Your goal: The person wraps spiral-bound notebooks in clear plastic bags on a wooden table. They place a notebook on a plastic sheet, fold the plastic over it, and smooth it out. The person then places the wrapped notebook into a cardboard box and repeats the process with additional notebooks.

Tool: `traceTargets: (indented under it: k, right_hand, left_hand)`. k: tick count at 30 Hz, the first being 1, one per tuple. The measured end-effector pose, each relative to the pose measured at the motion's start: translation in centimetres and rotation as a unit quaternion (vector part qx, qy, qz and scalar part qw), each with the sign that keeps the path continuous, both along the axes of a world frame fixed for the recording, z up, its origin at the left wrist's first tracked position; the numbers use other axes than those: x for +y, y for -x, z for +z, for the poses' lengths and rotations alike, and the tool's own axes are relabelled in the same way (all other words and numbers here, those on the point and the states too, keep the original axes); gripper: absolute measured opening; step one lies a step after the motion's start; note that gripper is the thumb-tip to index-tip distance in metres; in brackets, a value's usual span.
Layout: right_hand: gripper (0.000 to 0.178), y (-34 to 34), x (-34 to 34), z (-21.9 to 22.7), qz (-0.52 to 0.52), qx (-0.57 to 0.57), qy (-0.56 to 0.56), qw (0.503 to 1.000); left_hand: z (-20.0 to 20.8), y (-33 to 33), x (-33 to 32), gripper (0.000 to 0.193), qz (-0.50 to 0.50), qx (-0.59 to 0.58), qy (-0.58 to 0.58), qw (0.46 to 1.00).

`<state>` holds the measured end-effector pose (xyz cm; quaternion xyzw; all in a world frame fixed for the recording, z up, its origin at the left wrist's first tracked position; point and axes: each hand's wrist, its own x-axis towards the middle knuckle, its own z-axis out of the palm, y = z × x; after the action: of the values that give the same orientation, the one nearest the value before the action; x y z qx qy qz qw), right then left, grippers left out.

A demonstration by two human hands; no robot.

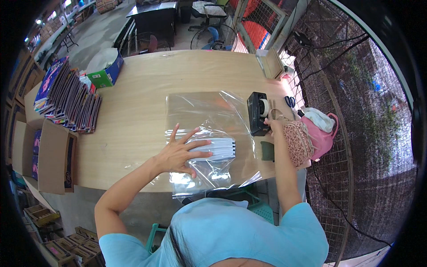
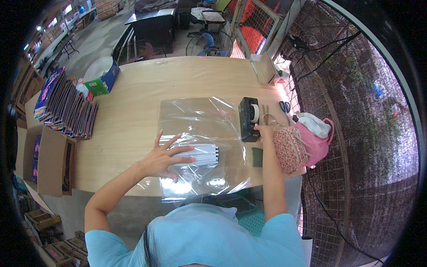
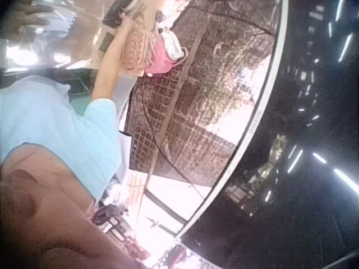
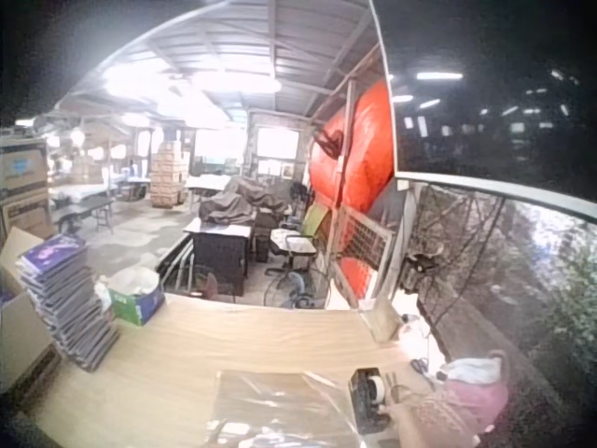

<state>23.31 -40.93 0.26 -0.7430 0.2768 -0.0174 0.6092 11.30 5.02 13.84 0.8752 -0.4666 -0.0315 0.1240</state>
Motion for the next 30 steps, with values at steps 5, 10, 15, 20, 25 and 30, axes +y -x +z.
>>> traceTargets:
  k: [5,10,15,20,25,30]
  right_hand:
    - [0.022,4.6,0.6,-3.1,-0.061,0.005,-0.099,0.993]
    - [0.019,6.1,6.1,-5.0,-0.273,0.040,-0.515,0.812]
    - [0.067,10.0,14.8,8.3,0.201,-0.181,-0.419,0.867]
    - [0.105,9.9,23.9,17.3,0.489,-0.091,0.101,0.862]
    - [0.110,8.7,24.7,15.5,0.478,-0.095,0.452,0.747]
    - [0.095,10.5,19.9,16.9,0.372,-0.094,0.191,0.903]
  left_hand:
    - [0.1,0.2,0.1,0.084,0.014,-0.002,-0.002,1.000]
    - [0.1,0.0,0.0,0.083,0.003,-0.005,0.000,1.000]
    - [0.0,0.0,0.4,0.082,-0.003,0.012,0.010,1.000]
    - [1.1,-0.2,0.2,0.084,-0.019,0.014,-0.014,1.000]
    - [1.1,1.4,-0.7,0.069,0.023,-0.039,-0.015,0.999]
    - [0.6,3.8,-5.0,0.011,0.152,-0.046,0.325,0.932]
